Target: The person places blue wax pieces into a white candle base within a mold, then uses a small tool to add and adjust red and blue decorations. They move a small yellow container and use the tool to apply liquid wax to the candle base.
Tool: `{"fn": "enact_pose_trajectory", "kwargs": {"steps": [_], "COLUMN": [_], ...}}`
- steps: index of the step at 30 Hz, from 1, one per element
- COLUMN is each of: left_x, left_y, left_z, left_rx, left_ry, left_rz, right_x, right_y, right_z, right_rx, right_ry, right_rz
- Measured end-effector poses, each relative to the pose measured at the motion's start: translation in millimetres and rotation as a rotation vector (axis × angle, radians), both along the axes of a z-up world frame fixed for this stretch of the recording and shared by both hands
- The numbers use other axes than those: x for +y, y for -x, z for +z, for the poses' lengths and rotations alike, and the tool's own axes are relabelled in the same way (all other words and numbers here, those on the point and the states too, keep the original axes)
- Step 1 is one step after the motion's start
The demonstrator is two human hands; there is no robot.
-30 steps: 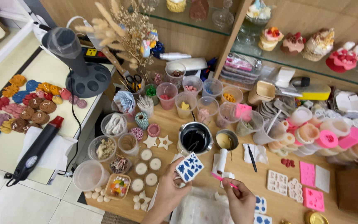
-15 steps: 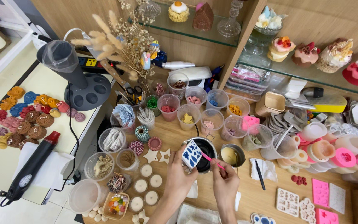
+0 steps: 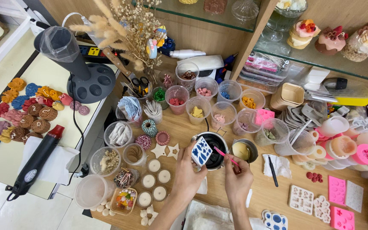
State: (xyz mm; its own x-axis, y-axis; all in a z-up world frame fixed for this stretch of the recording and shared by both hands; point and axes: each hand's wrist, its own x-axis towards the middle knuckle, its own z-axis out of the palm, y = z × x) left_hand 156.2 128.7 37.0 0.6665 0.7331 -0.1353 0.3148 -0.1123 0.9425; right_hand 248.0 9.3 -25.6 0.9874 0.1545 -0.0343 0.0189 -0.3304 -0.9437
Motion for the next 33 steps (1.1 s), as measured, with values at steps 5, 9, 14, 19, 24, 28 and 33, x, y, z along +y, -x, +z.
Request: {"fn": "enact_pose_trajectory", "kwargs": {"steps": [5, 9, 14, 19, 24, 28, 33], "left_x": [-5, -41, -84, -109, -111, -111, -113], "left_y": [33, 95, 148, 162, 162, 165, 168], "left_z": [8, -5, -45, -57, -59, -65, -72], "left_rx": [-0.055, 0.05, 0.011, 0.074, 0.17, 0.203, 0.143], "left_ry": [0.167, 0.422, 0.587, 0.573, -0.102, -0.192, -0.22], "left_rz": [-0.059, -0.27, -0.627, -0.709, -0.815, -0.805, -0.777], "right_x": [-22, -42, -46, -37, -39, -45, -52], "right_y": [-10, -31, -38, -26, -19, -21, -23], "right_z": [0, -7, 9, 17, 13, 10, 14], "right_rx": [-0.221, -0.19, -0.378, -0.705, -1.011, -1.003, -1.002], "right_ry": [0.1, 0.096, 0.202, 0.283, 0.447, 0.456, 0.474], "right_rz": [0.105, 0.196, 0.371, 0.529, 0.6, 0.608, 0.606]}}
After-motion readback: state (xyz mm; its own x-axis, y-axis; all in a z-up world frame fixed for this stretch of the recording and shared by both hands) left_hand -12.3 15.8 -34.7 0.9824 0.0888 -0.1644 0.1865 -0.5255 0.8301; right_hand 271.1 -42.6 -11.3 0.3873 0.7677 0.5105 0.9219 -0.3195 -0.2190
